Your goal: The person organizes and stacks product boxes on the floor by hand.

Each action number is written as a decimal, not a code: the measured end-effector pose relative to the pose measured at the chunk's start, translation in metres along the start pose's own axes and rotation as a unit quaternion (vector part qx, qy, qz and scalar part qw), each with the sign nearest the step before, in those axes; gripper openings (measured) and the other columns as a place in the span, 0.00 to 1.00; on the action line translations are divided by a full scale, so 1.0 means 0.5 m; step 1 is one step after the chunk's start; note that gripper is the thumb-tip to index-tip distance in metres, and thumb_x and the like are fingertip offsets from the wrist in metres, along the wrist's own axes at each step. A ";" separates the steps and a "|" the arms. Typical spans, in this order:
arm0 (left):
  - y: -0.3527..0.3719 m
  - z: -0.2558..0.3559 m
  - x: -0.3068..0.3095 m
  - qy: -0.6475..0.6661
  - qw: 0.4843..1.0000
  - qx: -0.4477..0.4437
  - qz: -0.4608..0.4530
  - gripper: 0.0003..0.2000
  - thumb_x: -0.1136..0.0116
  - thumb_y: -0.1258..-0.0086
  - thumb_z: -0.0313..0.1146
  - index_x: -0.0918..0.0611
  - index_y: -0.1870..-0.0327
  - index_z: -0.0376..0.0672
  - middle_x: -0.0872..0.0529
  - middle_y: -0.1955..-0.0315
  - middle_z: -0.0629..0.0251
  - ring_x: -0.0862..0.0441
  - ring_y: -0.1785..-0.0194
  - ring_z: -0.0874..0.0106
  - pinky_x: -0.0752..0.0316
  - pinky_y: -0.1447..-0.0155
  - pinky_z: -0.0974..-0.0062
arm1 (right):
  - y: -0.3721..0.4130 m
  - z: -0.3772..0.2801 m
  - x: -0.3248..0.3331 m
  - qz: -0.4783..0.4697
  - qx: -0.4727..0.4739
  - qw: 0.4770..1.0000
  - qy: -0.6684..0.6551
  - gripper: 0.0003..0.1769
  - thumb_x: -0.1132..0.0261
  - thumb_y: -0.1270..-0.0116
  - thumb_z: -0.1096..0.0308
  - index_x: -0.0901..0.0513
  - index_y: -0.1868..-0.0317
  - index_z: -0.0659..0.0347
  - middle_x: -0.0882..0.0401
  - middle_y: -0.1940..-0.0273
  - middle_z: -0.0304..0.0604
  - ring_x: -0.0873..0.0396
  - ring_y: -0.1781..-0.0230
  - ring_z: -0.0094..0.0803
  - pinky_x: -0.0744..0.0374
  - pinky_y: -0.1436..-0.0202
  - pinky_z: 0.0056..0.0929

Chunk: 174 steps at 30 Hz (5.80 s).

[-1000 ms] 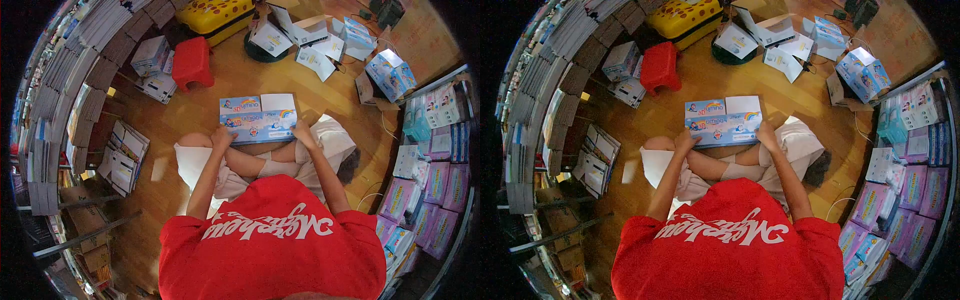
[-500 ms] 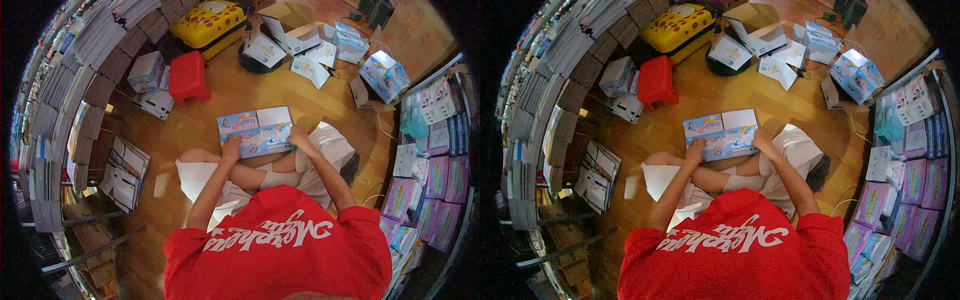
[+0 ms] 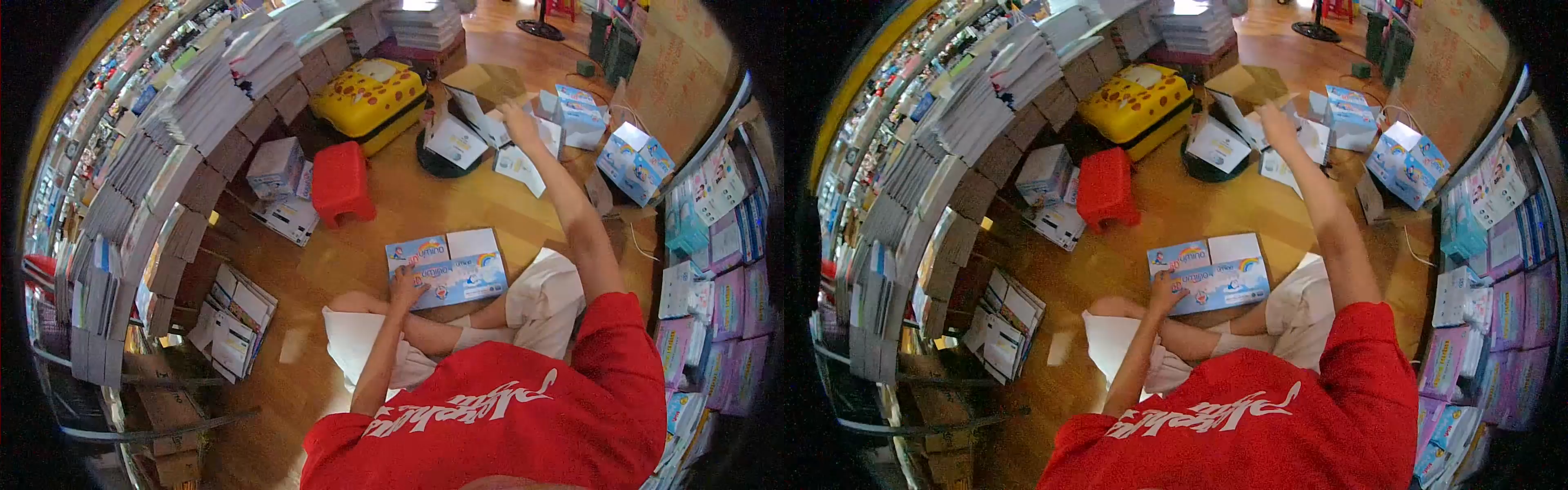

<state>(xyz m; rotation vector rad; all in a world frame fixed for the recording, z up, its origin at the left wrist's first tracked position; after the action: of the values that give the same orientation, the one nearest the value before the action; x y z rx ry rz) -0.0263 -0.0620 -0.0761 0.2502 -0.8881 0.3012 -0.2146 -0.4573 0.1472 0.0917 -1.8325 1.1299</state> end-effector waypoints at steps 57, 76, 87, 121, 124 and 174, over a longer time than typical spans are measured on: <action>0.192 0.260 0.168 0.303 0.946 -0.066 0.089 0.25 0.37 0.38 0.39 0.29 0.45 0.35 0.24 0.49 0.52 0.27 0.45 0.62 0.35 0.40 0.70 | 0.438 -0.291 0.319 -0.111 -0.308 0.781 -0.532 0.39 0.36 0.37 0.58 0.43 0.32 0.64 0.45 0.33 0.60 0.34 0.37 0.41 0.26 0.44 0.30; 0.176 0.306 0.201 0.243 0.957 -0.029 0.158 0.31 0.25 0.52 0.41 0.27 0.53 0.31 0.18 0.62 0.48 0.19 0.58 0.65 0.24 0.54 0.70 | 0.502 -0.320 0.372 -0.154 -0.263 0.864 -0.401 0.38 0.26 0.51 0.64 0.30 0.38 0.64 0.21 0.49 0.53 0.22 0.52 0.30 0.27 0.48 0.26; 0.175 0.338 0.265 0.257 0.946 0.004 0.196 0.27 0.24 0.54 0.37 0.26 0.58 0.32 0.18 0.62 0.51 0.21 0.59 0.69 0.25 0.54 0.73 | 0.474 -0.335 0.377 -0.118 -0.261 0.865 -0.412 0.34 0.28 0.49 0.66 0.27 0.41 0.65 0.22 0.48 0.55 0.24 0.46 0.32 0.28 0.44 0.27; 0.192 0.233 0.292 0.535 0.830 0.089 0.130 0.12 0.35 0.40 0.30 0.21 0.57 0.36 0.16 0.63 0.64 0.19 0.65 0.78 0.22 0.64 0.80 | 0.523 -0.261 0.325 -0.100 -0.412 0.633 -0.647 0.22 0.37 0.37 0.71 0.29 0.43 0.68 0.21 0.55 0.44 0.21 0.58 0.26 0.20 0.60 0.21; 0.186 0.228 0.281 0.524 0.835 0.118 0.122 0.17 0.33 0.41 0.32 0.22 0.55 0.33 0.17 0.63 0.62 0.19 0.62 0.75 0.23 0.60 0.78 | 0.520 -0.259 0.297 -0.097 -0.401 0.664 -0.623 0.20 0.35 0.38 0.71 0.26 0.46 0.68 0.20 0.56 0.43 0.21 0.58 0.25 0.21 0.58 0.23; 0.037 0.076 0.001 -0.063 0.997 -0.029 0.026 0.42 0.28 0.52 0.37 0.38 0.35 0.39 0.44 0.35 0.38 0.48 0.32 0.42 0.47 0.32 0.49 | 0.624 -0.241 -0.167 -0.256 -0.157 0.954 0.024 0.41 0.37 0.44 0.47 0.41 0.32 0.46 0.36 0.40 0.60 0.29 0.48 0.58 0.27 0.53 0.49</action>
<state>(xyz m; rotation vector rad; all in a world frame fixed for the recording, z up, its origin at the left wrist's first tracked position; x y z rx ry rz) -0.0600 -0.0573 -0.0509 0.1933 -1.0269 0.3103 -0.2416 -0.2232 -0.1046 0.3309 -1.7798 0.4708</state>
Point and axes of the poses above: each hand's wrist, its own y-axis away from the middle knuckle, its own x-axis out of the back of the hand, z = x × y, the point moved 3 cm from there along -y, towards the middle knuckle
